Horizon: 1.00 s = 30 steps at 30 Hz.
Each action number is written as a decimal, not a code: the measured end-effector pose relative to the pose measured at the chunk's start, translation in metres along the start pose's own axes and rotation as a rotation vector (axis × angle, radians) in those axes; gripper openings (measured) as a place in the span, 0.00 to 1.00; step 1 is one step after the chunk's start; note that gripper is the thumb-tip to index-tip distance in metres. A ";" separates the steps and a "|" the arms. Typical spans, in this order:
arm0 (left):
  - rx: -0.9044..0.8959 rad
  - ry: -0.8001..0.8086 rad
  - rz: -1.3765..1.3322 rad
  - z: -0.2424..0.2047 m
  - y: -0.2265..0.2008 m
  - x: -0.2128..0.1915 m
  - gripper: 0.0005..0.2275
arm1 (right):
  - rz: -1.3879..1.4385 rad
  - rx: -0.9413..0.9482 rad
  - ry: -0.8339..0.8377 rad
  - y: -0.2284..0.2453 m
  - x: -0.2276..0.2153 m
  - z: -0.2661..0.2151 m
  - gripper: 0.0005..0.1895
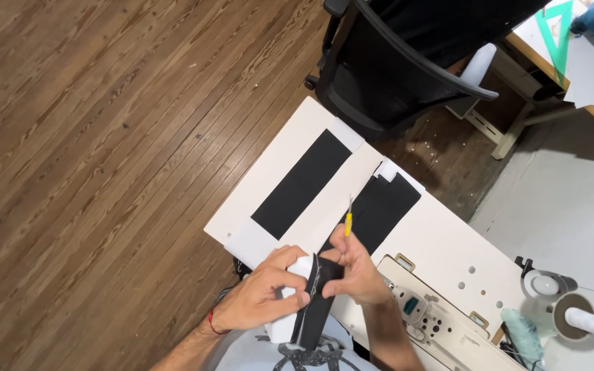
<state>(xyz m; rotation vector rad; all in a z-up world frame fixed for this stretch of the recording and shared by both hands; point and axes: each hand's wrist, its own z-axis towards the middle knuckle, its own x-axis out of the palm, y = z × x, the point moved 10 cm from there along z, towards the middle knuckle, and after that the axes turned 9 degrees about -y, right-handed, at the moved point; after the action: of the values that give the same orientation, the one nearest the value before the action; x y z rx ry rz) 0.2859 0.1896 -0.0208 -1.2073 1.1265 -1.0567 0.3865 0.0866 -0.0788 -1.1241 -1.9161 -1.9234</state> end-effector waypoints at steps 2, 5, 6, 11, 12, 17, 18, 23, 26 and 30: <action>-0.015 -0.018 0.029 -0.002 -0.006 -0.001 0.19 | -0.062 0.016 -0.041 0.003 -0.009 0.004 0.41; -0.039 -0.065 0.082 -0.010 -0.014 -0.001 0.19 | -0.130 0.038 -0.013 0.013 -0.006 0.015 0.41; -0.056 -0.091 0.105 -0.017 -0.016 0.000 0.18 | -0.127 0.050 0.052 0.014 0.003 0.018 0.40; -0.039 -0.458 0.213 -0.060 -0.032 -0.012 0.17 | -0.792 -0.262 -0.154 0.047 0.029 0.027 0.34; -0.011 -0.599 0.285 -0.071 -0.044 -0.019 0.19 | -0.966 -0.479 -0.210 0.071 0.049 0.024 0.40; 0.002 -1.005 0.422 -0.132 -0.074 0.013 0.13 | -1.034 -0.687 0.113 0.058 0.114 -0.059 0.27; 0.039 -1.071 0.469 -0.143 -0.082 0.021 0.12 | -1.105 -0.855 0.223 0.055 0.131 -0.081 0.27; -0.020 -1.255 0.696 -0.198 -0.079 0.060 0.14 | -1.176 -0.865 0.346 0.037 0.157 -0.141 0.26; -0.057 -1.310 0.779 -0.229 -0.067 0.074 0.14 | -1.236 -0.826 0.370 0.014 0.164 -0.158 0.27; -0.092 -1.359 0.805 -0.267 -0.042 0.080 0.14 | -1.308 -0.786 0.424 -0.029 0.174 -0.166 0.26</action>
<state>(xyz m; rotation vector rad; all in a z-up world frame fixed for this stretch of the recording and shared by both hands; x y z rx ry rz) 0.0329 0.0691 0.0091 -1.0286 0.4233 0.4654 0.1879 0.0001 0.0295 0.8116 -1.7266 -3.2844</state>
